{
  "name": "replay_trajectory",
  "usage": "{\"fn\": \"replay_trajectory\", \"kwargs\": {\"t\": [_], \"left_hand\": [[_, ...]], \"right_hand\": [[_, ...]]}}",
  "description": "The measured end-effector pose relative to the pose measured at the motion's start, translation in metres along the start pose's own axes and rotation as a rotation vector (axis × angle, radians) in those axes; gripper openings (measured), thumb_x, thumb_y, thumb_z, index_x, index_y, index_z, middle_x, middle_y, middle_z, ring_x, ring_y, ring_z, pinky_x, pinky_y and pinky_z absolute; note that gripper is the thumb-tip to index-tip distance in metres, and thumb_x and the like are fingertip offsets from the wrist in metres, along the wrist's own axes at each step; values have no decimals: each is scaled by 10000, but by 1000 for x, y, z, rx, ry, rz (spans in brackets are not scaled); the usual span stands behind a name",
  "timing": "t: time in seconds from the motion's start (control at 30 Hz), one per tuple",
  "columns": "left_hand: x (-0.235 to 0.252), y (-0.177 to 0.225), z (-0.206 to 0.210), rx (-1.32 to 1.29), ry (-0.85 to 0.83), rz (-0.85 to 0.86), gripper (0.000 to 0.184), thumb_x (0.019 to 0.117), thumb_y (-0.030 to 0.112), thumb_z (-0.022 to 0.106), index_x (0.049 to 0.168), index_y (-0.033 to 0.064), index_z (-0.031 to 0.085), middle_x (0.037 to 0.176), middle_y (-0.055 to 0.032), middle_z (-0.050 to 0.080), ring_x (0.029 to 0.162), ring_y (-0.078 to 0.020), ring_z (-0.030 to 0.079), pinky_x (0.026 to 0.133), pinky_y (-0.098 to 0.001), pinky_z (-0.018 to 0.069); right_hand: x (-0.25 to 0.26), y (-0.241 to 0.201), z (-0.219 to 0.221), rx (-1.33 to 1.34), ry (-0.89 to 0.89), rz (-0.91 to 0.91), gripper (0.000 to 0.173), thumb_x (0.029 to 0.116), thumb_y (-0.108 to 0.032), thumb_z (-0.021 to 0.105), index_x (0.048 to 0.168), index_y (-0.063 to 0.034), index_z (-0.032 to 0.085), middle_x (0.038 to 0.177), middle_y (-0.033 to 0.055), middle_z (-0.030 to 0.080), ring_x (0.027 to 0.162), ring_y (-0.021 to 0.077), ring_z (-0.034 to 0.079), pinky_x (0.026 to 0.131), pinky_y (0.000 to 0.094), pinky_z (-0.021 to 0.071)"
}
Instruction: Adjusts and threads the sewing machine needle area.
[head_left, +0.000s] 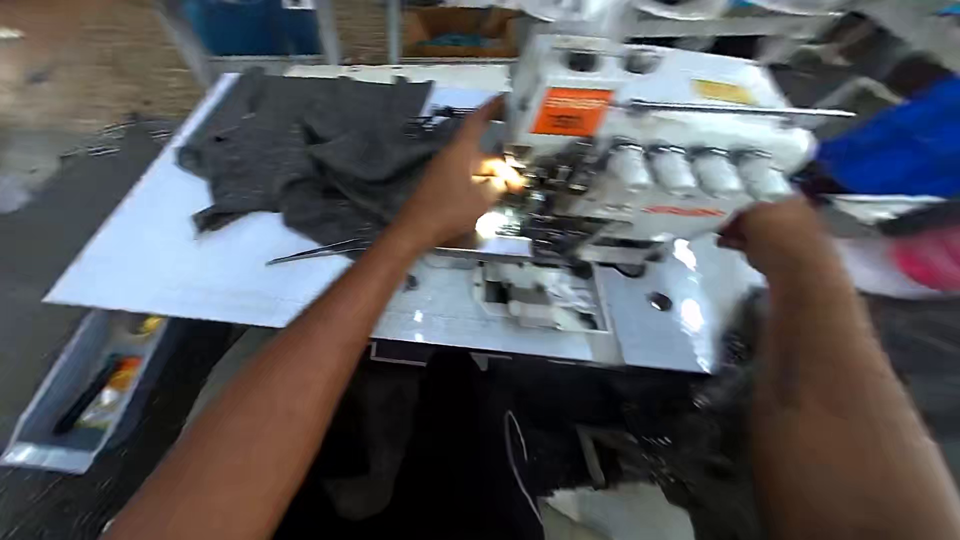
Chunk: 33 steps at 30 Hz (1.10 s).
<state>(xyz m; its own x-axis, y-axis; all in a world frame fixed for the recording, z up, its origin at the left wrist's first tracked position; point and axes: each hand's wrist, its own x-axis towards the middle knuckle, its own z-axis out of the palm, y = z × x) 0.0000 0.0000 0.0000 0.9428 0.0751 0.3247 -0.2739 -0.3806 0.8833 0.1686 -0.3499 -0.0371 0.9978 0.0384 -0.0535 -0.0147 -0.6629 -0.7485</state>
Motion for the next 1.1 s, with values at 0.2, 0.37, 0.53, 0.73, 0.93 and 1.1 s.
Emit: {"fn": "replay_trajectory", "kwargs": {"t": [0.2,0.37,0.53,0.73,0.93,1.1], "left_hand": [[-1,-3,4,-35,44,-20,811,893,-41,604,1593,23,199,865,-70,751,705,-106,706,699,-274,592],[1,-2,5,-3,19,-53,836,886,-2,624,1604,60,201,867,-65,747,725,-108,708,711,-274,591],[3,-4,5,0,17,-59,864,870,21,656,1608,84,212,833,-57,733,693,-113,698,696,-280,590],[3,-4,4,-32,11,-62,856,891,11,663,1611,80,206,825,-76,735,676,-125,697,680,-270,586],[5,-3,5,-70,14,-76,895,856,-16,683,1607,81,205,820,-84,732,707,-135,711,720,-280,595],[5,-7,4,-115,21,-47,853,869,-44,646,1596,56,209,849,-100,742,747,-142,726,755,-284,600]], "right_hand": [[26,-7,11,137,-12,118,448,1014,-602,437,912,-181,554,657,-50,457,478,71,367,451,297,351],[28,-6,9,157,-24,150,450,1024,-600,396,821,-212,500,597,-65,407,446,67,320,435,282,317],[27,-9,10,153,-20,175,455,1029,-587,390,772,-218,465,565,-71,391,425,59,306,419,265,297],[28,-10,11,155,-12,192,475,1018,-610,399,761,-217,468,563,-65,396,422,64,309,418,266,300],[27,-12,11,152,3,217,483,1029,-617,364,837,-199,513,606,-51,434,447,76,348,434,278,329],[29,-10,11,143,-14,216,488,1030,-616,356,813,-203,500,595,-48,417,444,79,333,435,282,320]]}}
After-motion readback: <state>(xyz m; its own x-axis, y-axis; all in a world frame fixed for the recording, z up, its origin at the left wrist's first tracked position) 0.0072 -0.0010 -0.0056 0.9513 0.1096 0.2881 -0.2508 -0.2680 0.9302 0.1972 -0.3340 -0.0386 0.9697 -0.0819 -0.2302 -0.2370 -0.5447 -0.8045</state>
